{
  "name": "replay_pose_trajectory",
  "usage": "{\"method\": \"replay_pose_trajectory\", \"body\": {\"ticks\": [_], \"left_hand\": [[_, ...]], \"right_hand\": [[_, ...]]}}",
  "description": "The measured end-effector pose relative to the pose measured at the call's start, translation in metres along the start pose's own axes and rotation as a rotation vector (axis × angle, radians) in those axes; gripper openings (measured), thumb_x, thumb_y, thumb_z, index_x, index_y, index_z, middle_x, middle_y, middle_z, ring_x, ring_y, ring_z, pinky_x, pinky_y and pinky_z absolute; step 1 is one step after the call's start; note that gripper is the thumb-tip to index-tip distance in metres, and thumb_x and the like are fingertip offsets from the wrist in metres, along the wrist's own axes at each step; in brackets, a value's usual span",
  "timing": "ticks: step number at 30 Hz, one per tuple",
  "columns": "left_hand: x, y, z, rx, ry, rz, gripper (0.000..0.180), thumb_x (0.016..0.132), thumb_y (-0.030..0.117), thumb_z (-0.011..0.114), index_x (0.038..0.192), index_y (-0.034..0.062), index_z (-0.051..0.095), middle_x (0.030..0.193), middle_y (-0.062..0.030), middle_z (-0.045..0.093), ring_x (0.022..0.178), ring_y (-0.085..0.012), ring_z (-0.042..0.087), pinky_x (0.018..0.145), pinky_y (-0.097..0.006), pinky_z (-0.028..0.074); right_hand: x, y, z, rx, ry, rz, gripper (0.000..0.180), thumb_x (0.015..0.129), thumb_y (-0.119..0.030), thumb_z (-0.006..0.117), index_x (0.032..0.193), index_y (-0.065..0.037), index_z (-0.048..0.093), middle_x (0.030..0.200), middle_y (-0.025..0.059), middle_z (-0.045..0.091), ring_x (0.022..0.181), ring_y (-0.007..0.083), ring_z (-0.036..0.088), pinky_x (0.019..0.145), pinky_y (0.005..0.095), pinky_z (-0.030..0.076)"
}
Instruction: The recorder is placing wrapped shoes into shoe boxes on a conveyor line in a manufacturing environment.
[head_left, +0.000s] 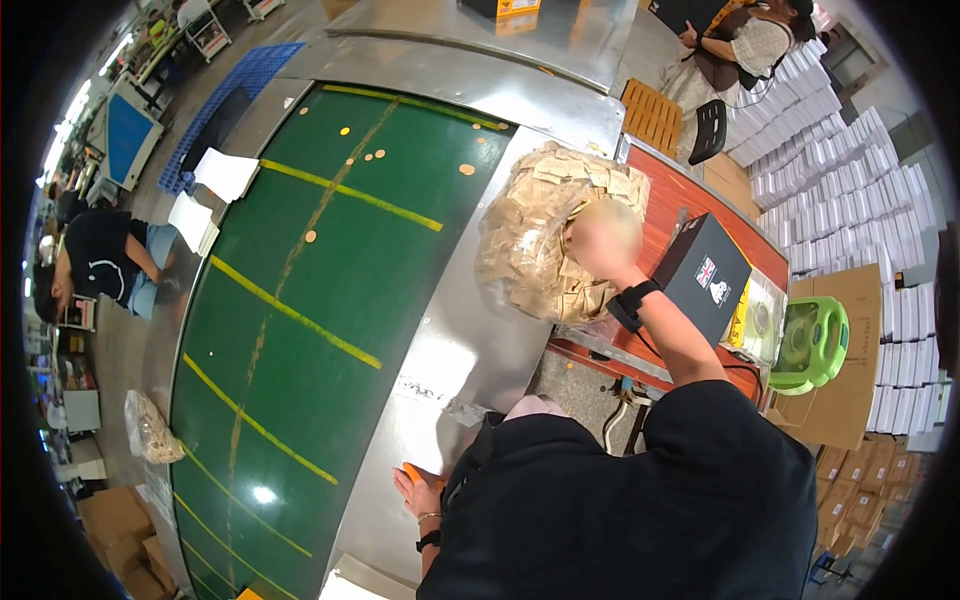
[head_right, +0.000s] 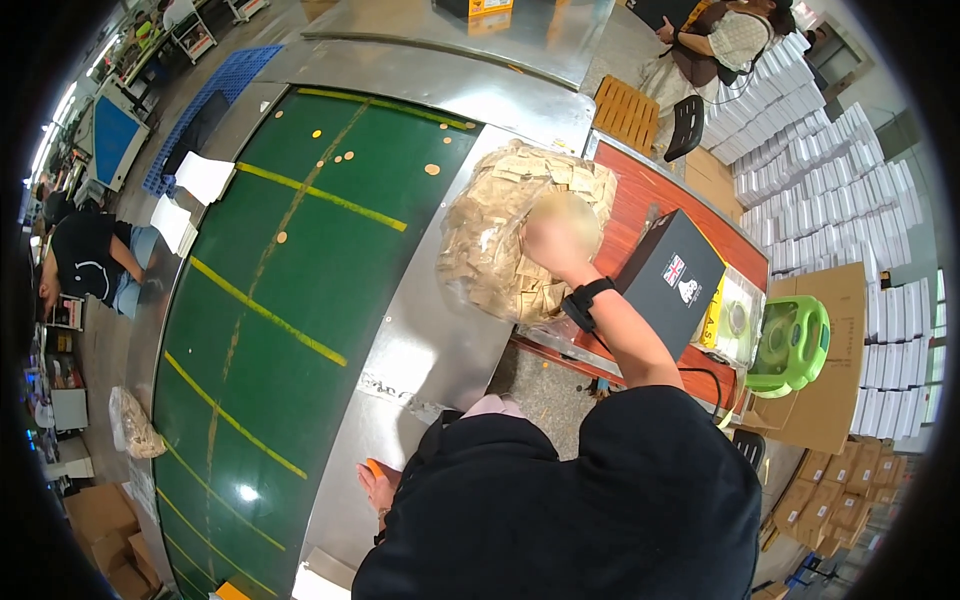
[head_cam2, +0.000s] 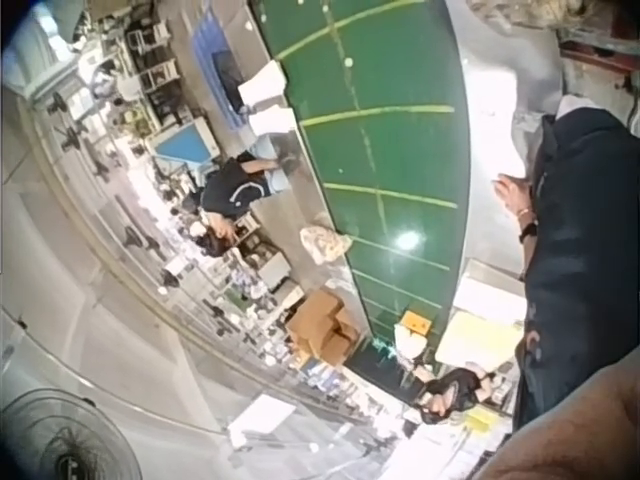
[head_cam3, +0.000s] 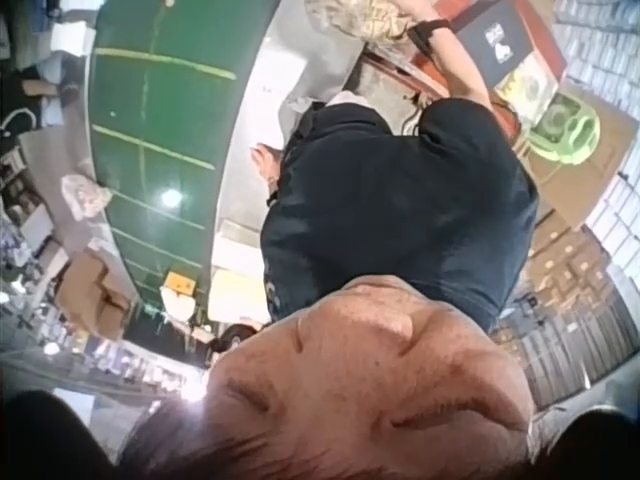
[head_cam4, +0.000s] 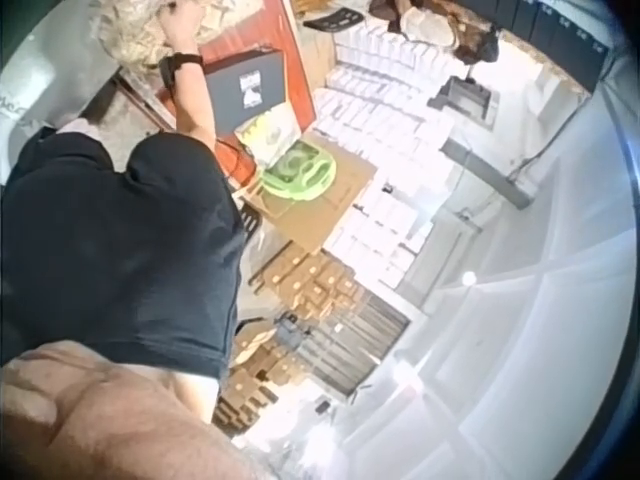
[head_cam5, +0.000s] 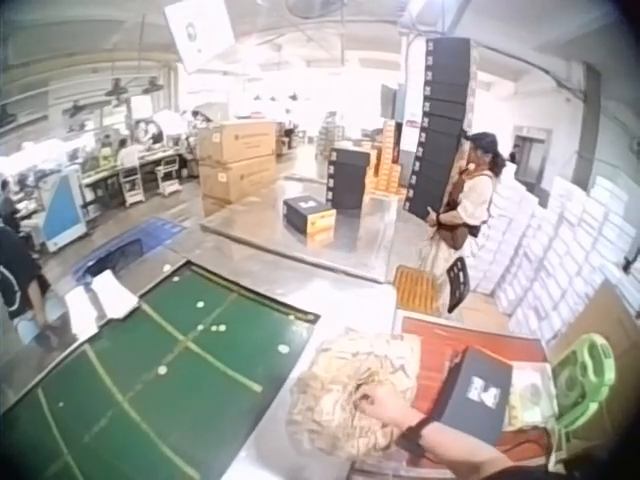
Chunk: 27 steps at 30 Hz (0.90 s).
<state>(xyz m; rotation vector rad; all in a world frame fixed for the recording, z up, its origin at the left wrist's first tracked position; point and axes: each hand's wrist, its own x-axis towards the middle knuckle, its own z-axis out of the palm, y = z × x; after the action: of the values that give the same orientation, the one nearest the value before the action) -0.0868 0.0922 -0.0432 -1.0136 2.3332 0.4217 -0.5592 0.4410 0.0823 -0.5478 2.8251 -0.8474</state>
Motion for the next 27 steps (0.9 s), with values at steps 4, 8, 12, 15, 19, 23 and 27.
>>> {"method": "replay_pose_trajectory", "body": {"ticks": [4, 8, 12, 15, 19, 23, 27], "left_hand": [[-0.006, 0.013, -0.016, -0.011, -0.042, -0.019, 0.061, 0.082, 0.015, 0.063, 0.137, 0.0029, 0.041, 0.156, -0.0135, 0.005, 0.141, -0.0352, 0.015, 0.098, -0.048, 0.042], [-0.006, 0.003, -0.006, -0.044, 0.073, 0.036, 0.061, 0.080, 0.016, 0.066, 0.134, -0.0006, 0.044, 0.155, -0.0160, 0.007, 0.140, -0.0366, 0.016, 0.101, -0.045, 0.041], [-0.008, 0.014, -0.021, -0.058, 0.022, 0.058, 0.061, 0.076, 0.016, 0.072, 0.128, -0.0052, 0.049, 0.153, -0.0203, 0.010, 0.139, -0.0381, 0.018, 0.102, -0.042, 0.040], [-0.003, 0.003, -0.008, -0.032, 0.060, 0.079, 0.062, 0.073, 0.019, 0.076, 0.125, -0.0057, 0.052, 0.153, -0.0213, 0.012, 0.139, -0.0383, 0.019, 0.102, -0.042, 0.040], [-0.011, 0.022, -0.027, -0.096, -0.006, 0.025, 0.071, 0.069, 0.024, 0.079, 0.127, -0.0045, 0.050, 0.153, -0.0202, 0.011, 0.139, -0.0383, 0.018, 0.102, -0.043, 0.040], [-0.009, 0.015, -0.019, -0.097, 0.005, 0.026, 0.080, 0.069, 0.025, 0.079, 0.135, -0.0012, 0.042, 0.154, -0.0187, 0.009, 0.140, -0.0379, 0.017, 0.101, -0.046, 0.041], [-0.004, 0.011, -0.013, -0.022, -0.025, 0.004, 0.078, 0.077, 0.026, 0.071, 0.141, 0.0036, 0.033, 0.155, -0.0162, 0.007, 0.140, -0.0359, 0.016, 0.098, -0.051, 0.041]], "right_hand": [[0.006, 0.012, 0.018, -0.105, 0.178, 0.028, 0.020, 0.073, -0.020, 0.062, 0.090, -0.012, 0.068, 0.077, 0.0124, 0.065, 0.082, 0.0334, 0.059, 0.078, 0.0401, 0.044], [0.016, 0.008, 0.033, -0.227, 0.122, 0.254, 0.021, 0.076, -0.031, 0.060, 0.088, -0.014, 0.066, 0.080, 0.0113, 0.066, 0.085, 0.0324, 0.060, 0.078, 0.0416, 0.042], [0.026, 0.016, 0.047, -0.270, 0.191, 0.373, 0.025, 0.072, -0.036, 0.064, 0.084, -0.014, 0.065, 0.077, 0.0084, 0.067, 0.084, 0.0320, 0.062, 0.080, 0.0421, 0.042], [0.035, 0.020, 0.056, -0.296, 0.133, 0.420, 0.022, 0.071, -0.033, 0.063, 0.080, -0.013, 0.065, 0.073, 0.0079, 0.066, 0.080, 0.0299, 0.063, 0.077, 0.0407, 0.044], [0.026, 0.035, 0.057, -0.024, 0.254, 0.425, 0.016, 0.070, -0.026, 0.063, 0.076, -0.011, 0.064, 0.067, 0.0079, 0.065, 0.065, 0.0252, 0.063, 0.064, 0.0360, 0.047], [0.003, 0.025, 0.041, 0.118, 0.359, 0.401, 0.010, 0.071, -0.017, 0.062, 0.076, -0.009, 0.063, 0.060, 0.0045, 0.061, 0.055, 0.0167, 0.058, 0.055, 0.0310, 0.045], [-0.023, 0.013, 0.015, 0.243, 0.414, 0.475, 0.015, 0.073, -0.021, 0.060, 0.081, -0.009, 0.065, 0.062, 0.0075, 0.063, 0.058, 0.0216, 0.061, 0.058, 0.0344, 0.047]]}}
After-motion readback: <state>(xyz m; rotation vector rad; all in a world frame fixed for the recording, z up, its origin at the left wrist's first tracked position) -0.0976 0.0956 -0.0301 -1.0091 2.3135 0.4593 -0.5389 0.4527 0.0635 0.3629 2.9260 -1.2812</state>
